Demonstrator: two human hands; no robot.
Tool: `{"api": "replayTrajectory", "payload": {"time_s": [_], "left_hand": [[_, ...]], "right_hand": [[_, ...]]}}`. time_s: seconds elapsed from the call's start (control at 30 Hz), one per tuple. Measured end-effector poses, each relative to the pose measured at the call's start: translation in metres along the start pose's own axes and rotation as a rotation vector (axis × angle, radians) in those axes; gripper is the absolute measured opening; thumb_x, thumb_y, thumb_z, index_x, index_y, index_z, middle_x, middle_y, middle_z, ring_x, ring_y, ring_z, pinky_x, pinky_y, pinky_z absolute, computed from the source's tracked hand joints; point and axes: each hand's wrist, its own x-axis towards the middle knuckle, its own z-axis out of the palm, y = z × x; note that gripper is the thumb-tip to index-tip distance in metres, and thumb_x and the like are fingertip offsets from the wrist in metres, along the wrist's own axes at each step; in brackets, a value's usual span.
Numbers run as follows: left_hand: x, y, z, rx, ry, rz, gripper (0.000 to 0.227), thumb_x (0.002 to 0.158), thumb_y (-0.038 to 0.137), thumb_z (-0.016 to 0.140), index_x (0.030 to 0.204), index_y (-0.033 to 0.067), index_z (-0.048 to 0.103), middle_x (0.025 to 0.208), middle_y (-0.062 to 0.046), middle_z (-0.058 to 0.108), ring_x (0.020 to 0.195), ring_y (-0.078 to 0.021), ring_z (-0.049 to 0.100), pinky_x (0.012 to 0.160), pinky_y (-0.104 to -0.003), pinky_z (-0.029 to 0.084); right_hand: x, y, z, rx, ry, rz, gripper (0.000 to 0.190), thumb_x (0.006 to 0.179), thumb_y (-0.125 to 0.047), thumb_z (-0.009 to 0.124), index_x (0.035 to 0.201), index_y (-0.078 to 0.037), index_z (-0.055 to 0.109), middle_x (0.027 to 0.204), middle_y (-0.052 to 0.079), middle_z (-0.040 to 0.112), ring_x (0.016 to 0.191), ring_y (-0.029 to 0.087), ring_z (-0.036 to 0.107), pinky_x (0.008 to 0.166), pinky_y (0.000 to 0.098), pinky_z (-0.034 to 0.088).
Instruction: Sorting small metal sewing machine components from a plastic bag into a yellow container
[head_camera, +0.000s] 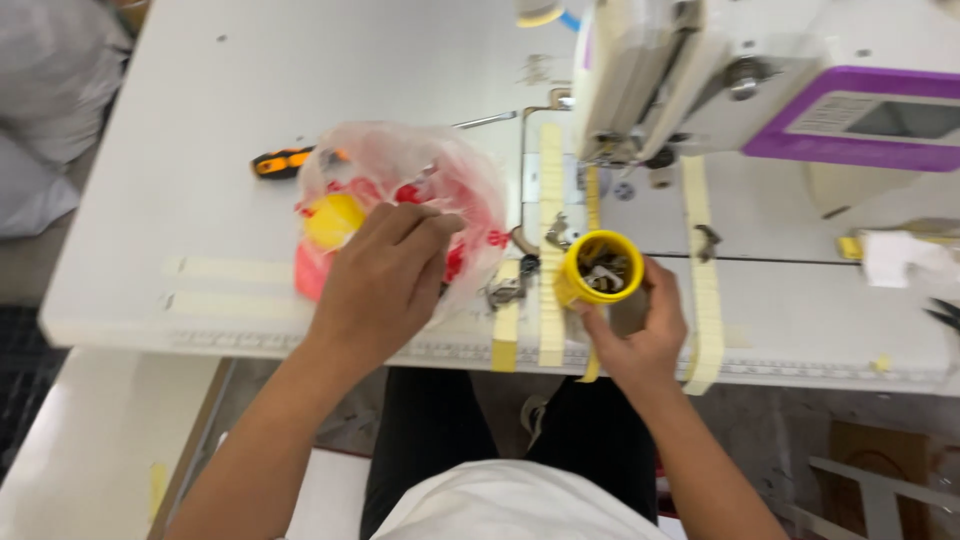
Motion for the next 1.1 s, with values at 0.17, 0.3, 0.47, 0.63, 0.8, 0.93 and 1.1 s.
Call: {"api": "replayTrajectory", "payload": {"time_s": [0.17, 0.3, 0.47, 0.63, 0.8, 0.93, 1.1], "left_hand": [[-0.077, -0.014, -0.007, 0.375, -0.127, 0.088, 0.020, 0.088, 0.011, 0.062, 0.104, 0.0166, 0.072, 0.108, -0.007, 0.067, 0.107, -0.0333, 0.063, 0.088, -0.051, 0.050], [-0.111, -0.006, -0.008, 0.381, -0.122, 0.038, 0.024, 0.089, 0.011, 0.058, 0.107, 0.0208, 0.071, 0.108, -0.007, 0.068, 0.108, -0.0325, 0.062, 0.096, -0.059, 0.046], [-0.110, -0.002, -0.015, 0.341, -0.121, -0.003, 0.030, 0.088, 0.010, 0.058, 0.113, 0.0208, 0.071, 0.109, -0.002, 0.069, 0.101, -0.0285, 0.062, 0.094, -0.054, 0.046], [-0.101, -0.027, 0.004, 0.356, -0.015, -0.016, 0.027, 0.090, 0.013, 0.060, 0.113, 0.0222, 0.072, 0.104, -0.002, 0.066, 0.100, -0.0264, 0.063, 0.093, -0.048, 0.047], [-0.092, -0.041, 0.015, 0.361, -0.161, -0.349, 0.019, 0.097, 0.028, 0.061, 0.109, 0.0205, 0.073, 0.098, -0.001, 0.067, 0.095, -0.0214, 0.065, 0.094, -0.049, 0.045], [-0.091, -0.036, 0.012, 0.286, -0.213, -0.358, 0.028, 0.089, 0.033, 0.066, 0.113, 0.0187, 0.070, 0.100, -0.002, 0.065, 0.096, -0.0244, 0.064, 0.092, -0.052, 0.045], [-0.089, -0.026, 0.021, 0.285, -0.225, -0.410, 0.033, 0.086, 0.049, 0.067, 0.105, 0.0219, 0.067, 0.096, 0.000, 0.062, 0.096, -0.0237, 0.060, 0.089, -0.048, 0.044]], "right_hand": [[0.006, -0.019, 0.003, -0.005, -0.025, -0.013, 0.068, 0.077, -0.008, 0.093, 0.129, 0.014, 0.055, 0.115, 0.028, 0.061, 0.105, 0.045, 0.066, 0.099, 0.0515, 0.051], [0.013, -0.035, 0.000, 0.045, -0.074, -0.021, 0.084, 0.083, -0.020, 0.079, 0.150, 0.007, 0.036, 0.135, 0.026, 0.047, 0.126, 0.038, 0.050, 0.114, 0.0565, 0.040], [0.007, -0.078, 0.012, -0.032, 0.034, -0.354, 0.067, 0.098, -0.031, 0.066, 0.145, 0.010, 0.042, 0.134, 0.028, 0.053, 0.128, 0.041, 0.052, 0.121, 0.0595, 0.037], [0.024, -0.136, 0.089, 0.173, -0.242, -0.447, 0.026, 0.093, -0.017, 0.065, 0.111, -0.002, 0.077, 0.113, 0.016, 0.074, 0.105, 0.037, 0.075, 0.116, 0.0518, 0.043], [0.039, -0.072, 0.157, -0.222, -0.424, -0.238, 0.018, 0.091, -0.022, 0.070, 0.109, -0.017, 0.070, 0.087, 0.000, 0.066, 0.079, 0.024, 0.071, 0.076, 0.0402, 0.058], [0.030, -0.051, 0.176, -0.429, -0.668, -0.163, 0.036, 0.089, -0.042, 0.070, 0.112, -0.014, 0.069, 0.097, 0.005, 0.063, 0.089, 0.030, 0.071, 0.080, 0.0447, 0.055], [0.034, -0.051, 0.175, -0.427, -0.524, -0.172, 0.021, 0.084, -0.025, 0.068, 0.099, -0.011, 0.063, 0.090, 0.008, 0.058, 0.074, 0.038, 0.069, 0.066, 0.0494, 0.056]]}}
